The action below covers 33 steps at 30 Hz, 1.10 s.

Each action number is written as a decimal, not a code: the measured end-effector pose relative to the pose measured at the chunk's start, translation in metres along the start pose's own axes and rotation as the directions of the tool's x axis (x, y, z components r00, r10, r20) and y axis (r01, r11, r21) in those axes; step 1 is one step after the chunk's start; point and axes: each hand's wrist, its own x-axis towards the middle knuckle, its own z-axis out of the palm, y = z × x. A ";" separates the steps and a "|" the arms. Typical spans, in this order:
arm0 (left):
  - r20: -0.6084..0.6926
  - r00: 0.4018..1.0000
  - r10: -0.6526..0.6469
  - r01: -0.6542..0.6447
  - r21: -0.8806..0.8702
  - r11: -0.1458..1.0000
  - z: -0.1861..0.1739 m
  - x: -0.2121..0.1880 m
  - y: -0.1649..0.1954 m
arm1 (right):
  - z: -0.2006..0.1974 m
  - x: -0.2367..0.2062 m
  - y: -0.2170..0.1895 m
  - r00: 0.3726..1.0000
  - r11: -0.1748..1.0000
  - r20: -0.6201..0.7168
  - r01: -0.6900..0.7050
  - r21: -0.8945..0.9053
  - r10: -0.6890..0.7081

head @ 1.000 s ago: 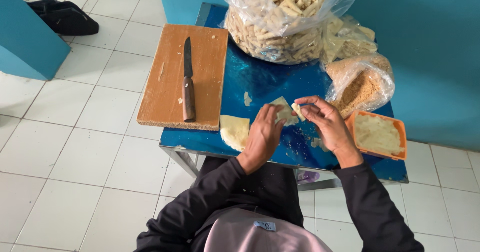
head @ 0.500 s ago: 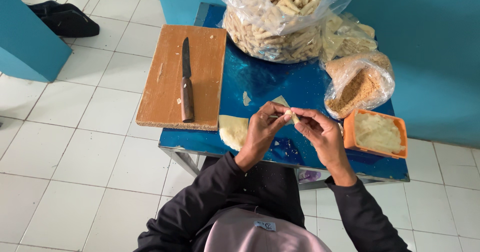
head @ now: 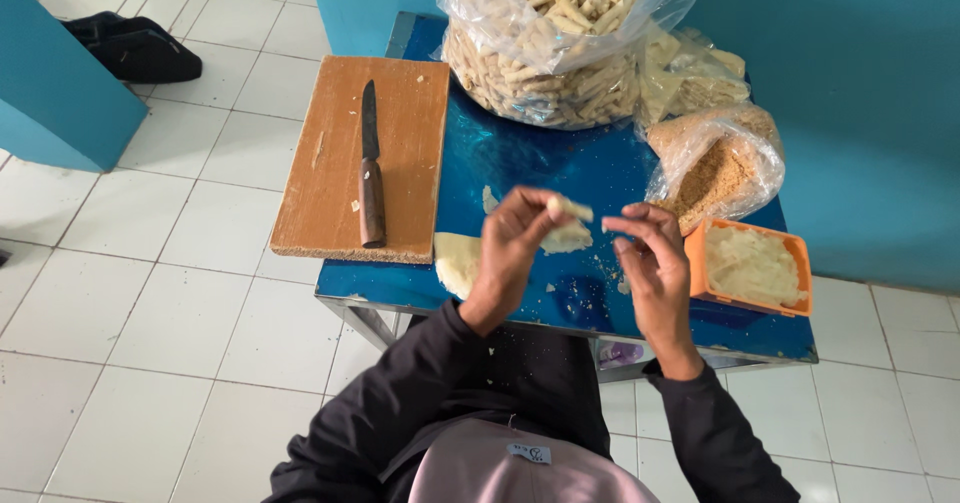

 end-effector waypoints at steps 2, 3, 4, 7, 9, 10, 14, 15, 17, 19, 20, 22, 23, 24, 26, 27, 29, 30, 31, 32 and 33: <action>0.018 0.988 0.155 -0.156 0.070 0.985 -0.001 0.023 0.011 | -0.001 0.008 0.016 0.997 0.976 0.039 -0.055 -0.209 0.065; 0.032 0.973 0.230 -0.232 0.102 0.967 0.000 0.040 0.018 | 0.002 0.011 0.025 0.997 0.944 0.072 0.024 -0.329 -0.001; 0.005 0.957 0.291 -0.279 0.303 0.911 0.005 0.061 0.026 | 0.009 0.016 0.035 0.991 0.892 0.115 0.107 -0.439 -0.062; 0.090 0.856 0.509 -0.477 0.517 0.711 0.028 0.143 0.051 | 0.022 0.022 0.054 0.970 0.728 0.182 0.239 -0.642 -0.158; 0.200 0.753 0.626 -0.639 0.447 0.626 0.044 0.181 0.062 | 0.026 0.022 0.060 0.969 0.653 0.205 0.243 -0.717 -0.136; 0.245 0.680 0.691 -0.675 0.578 0.459 0.044 0.178 0.060 | 0.027 0.022 0.060 0.972 0.629 0.212 0.225 -0.744 -0.097; 0.370 0.732 0.572 -0.597 0.752 0.279 0.026 0.101 0.032 | 0.022 0.017 0.056 0.952 0.495 0.296 0.297 -0.817 -0.083; 0.369 0.774 0.514 -0.528 0.824 0.205 0.017 0.077 0.026 | 0.021 0.015 0.055 0.946 0.481 0.309 0.319 -0.817 -0.102; 0.323 0.878 0.353 -0.372 0.925 0.081 0.000 0.040 0.017 | 0.019 0.014 0.054 0.934 0.448 0.327 0.357 -0.819 -0.146; 0.277 0.932 0.232 -0.279 0.960 -0.026 -0.011 0.016 0.009 | 0.011 0.020 0.055 0.940 0.500 0.312 0.339 -0.797 -0.140; 0.279 0.936 0.212 -0.267 0.960 -0.085 -0.015 0.010 0.006 | 0.005 0.025 0.056 0.942 0.527 0.306 0.332 -0.782 -0.138; 0.263 0.947 0.186 -0.239 0.961 -0.142 -0.022 0.002 -0.002 | -0.020 0.036 0.056 0.969 0.528 0.223 0.243 -0.814 -0.102; 0.255 0.952 0.173 -0.226 0.960 -0.167 -0.025 0.001 -0.007 | -0.037 0.042 0.057 0.980 0.526 0.179 0.196 -0.828 -0.083; 0.257 0.954 0.156 -0.227 0.956 -0.186 -0.029 -0.001 -0.011 | -0.057 0.052 0.058 0.983 0.438 0.142 0.178 -0.881 -0.114; 0.262 0.958 0.117 -0.231 0.946 -0.226 -0.037 -0.004 -0.019 | -0.089 0.071 0.065 0.991 0.313 0.117 0.130 -0.941 -0.061; 0.256 0.959 0.121 -0.227 0.950 -0.212 -0.041 -0.007 -0.023 | -0.101 0.078 0.070 0.991 0.276 0.127 0.115 -0.954 0.028; 0.257 0.956 0.141 -0.229 0.955 -0.189 -0.045 -0.004 -0.029 | -0.106 0.084 0.085 0.983 0.262 0.141 0.107 -0.959 0.114; 0.260 0.955 0.143 -0.233 0.955 -0.182 -0.045 0.000 -0.030 | -0.103 0.086 0.093 0.982 0.288 0.153 0.115 -0.951 0.112; 0.257 0.956 0.139 -0.233 0.957 -0.173 -0.045 0.001 -0.032 | -0.100 0.085 0.100 0.979 0.315 0.167 0.123 -0.941 0.116; 0.251 0.959 0.132 -0.229 0.960 -0.163 -0.044 0.001 -0.034 | -0.097 0.082 0.106 0.980 0.341 0.177 0.135 -0.930 0.095; 0.263 0.955 0.133 -0.242 0.957 -0.159 -0.045 0.001 -0.034 | -0.092 0.077 0.111 0.980 0.369 0.185 0.147 -0.918 0.072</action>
